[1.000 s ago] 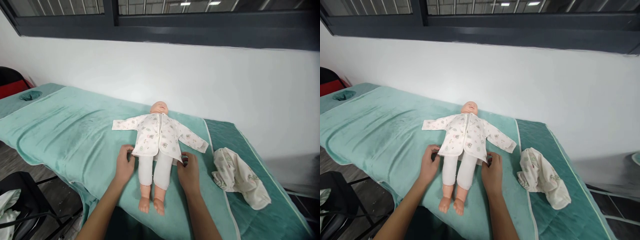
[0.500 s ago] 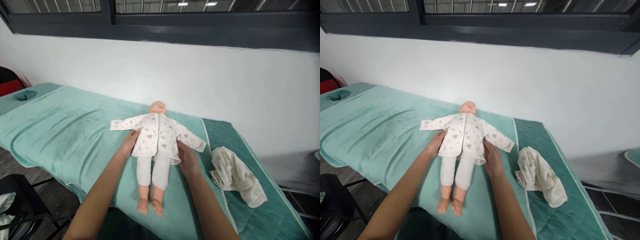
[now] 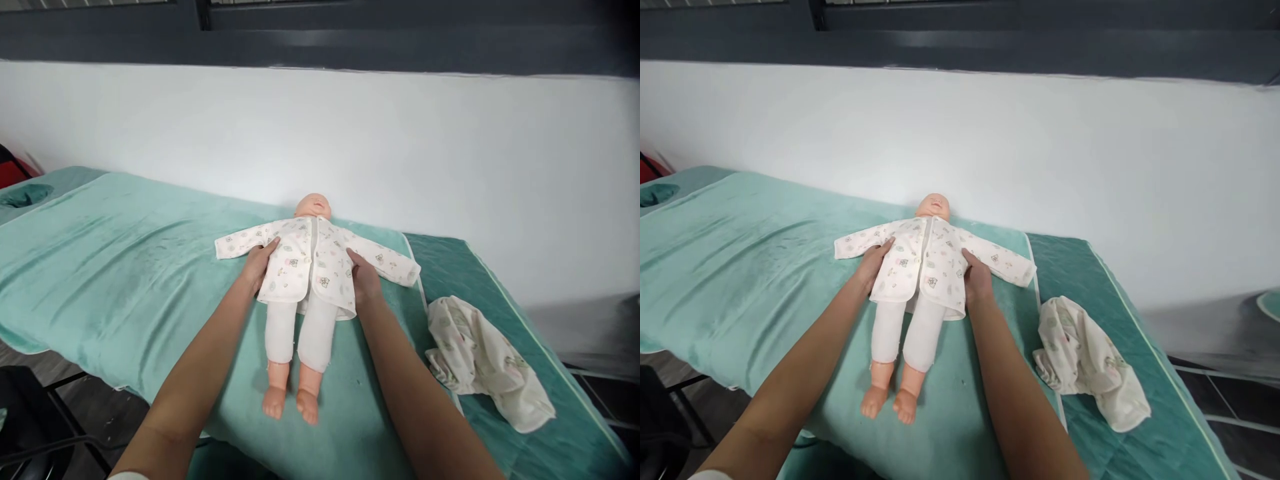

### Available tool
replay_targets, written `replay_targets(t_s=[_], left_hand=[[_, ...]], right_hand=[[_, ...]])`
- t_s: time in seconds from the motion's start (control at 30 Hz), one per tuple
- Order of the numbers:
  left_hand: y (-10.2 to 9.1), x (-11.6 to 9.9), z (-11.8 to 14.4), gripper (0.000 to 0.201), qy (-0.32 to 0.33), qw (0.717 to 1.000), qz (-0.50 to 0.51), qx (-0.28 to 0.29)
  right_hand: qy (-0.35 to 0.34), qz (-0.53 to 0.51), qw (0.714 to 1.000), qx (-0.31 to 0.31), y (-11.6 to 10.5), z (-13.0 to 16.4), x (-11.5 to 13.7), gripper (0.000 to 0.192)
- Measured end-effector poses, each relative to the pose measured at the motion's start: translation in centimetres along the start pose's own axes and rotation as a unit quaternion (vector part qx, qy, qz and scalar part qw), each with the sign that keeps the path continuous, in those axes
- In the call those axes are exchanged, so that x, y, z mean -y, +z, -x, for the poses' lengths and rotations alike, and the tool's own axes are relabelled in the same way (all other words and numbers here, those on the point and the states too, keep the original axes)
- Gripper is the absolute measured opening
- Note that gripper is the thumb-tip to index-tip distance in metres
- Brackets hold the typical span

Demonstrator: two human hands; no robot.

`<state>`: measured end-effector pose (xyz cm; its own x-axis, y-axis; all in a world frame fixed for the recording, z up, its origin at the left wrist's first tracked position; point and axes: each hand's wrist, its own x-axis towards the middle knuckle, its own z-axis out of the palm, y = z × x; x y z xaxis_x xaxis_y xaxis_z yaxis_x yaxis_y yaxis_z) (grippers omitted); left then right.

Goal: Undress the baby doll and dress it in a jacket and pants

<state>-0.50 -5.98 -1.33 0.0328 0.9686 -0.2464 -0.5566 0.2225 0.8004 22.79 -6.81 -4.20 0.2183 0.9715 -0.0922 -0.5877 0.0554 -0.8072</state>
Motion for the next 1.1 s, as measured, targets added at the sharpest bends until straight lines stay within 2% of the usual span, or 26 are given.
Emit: replay_targets(t_s=[0.1, 0.27, 0.43, 0.5, 0.57, 0.63, 0.7, 0.8, 0.9, 0.97, 1.03, 1.1], left_hand=[[-1.6, -1.2, -1.7, 0.028, 0.006, 0.997, 0.077, 0.006], [-5.5, -4.1, -3.8, 0.017, 0.096, 0.978, 0.166, -0.086], [-7.4, -4.9, -3.9, 0.013, 0.14, 0.979, 0.117, -0.089], [-7.7, -4.9, -3.9, 0.017, 0.184, 0.972, 0.074, -0.125], [-8.1, -4.8, -4.0, 0.021, 0.231, 0.953, 0.04, -0.192], [-8.6, -4.9, -4.1, 0.024, 0.248, 0.935, 0.017, -0.252], [-9.1, -5.0, -4.1, 0.026, 0.256, 0.922, -0.02, -0.289], [-9.5, -5.1, -3.8, 0.029, 0.289, 0.897, -0.073, -0.326], [-9.1, -4.9, -2.8, 0.029, 0.341, 0.871, -0.122, -0.331], [-8.4, -4.6, -1.9, 0.03, 0.393, 0.838, -0.201, -0.321], [-7.5, -4.1, -0.9, 0.033, 0.445, 0.798, -0.295, -0.28], [-6.4, -3.4, -0.1, 0.037, 0.475, 0.771, -0.37, -0.208]], right_hand=[[0.016, -0.055, 0.998, -0.002, -0.7, -1.2, 1.2, 0.023], [0.016, -0.111, 0.993, -0.037, -3.0, -2.2, 3.6, 0.022], [-0.005, -0.146, 0.98, -0.134, -5.6, -2.9, 5.6, 0.022], [-0.024, -0.148, 0.976, -0.16, -6.3, -3.1, 6.0, 0.023], [-0.051, -0.119, 0.976, -0.178, -6.8, -3.2, 6.2, 0.023], [-0.094, -0.046, 0.97, -0.221, -7.0, -3.3, 6.3, 0.018], [-0.15, 0.032, 0.946, -0.286, -7.1, -3.1, 6.3, 0.015], [-0.219, 0.098, 0.909, -0.342, -6.5, -1.8, 6.0, 0.03], [-0.266, 0.181, 0.894, -0.312, -4.9, 1.4, 4.8, 0.04], [-0.273, 0.235, 0.895, -0.262, -3.6, 4.5, 3.4, 0.04], [-0.256, 0.295, 0.902, -0.185, -2.6, 7.8, 1.8, 0.048], [-0.228, 0.328, 0.909, -0.12, -2.2, 10.7, 0.4, 0.048]])
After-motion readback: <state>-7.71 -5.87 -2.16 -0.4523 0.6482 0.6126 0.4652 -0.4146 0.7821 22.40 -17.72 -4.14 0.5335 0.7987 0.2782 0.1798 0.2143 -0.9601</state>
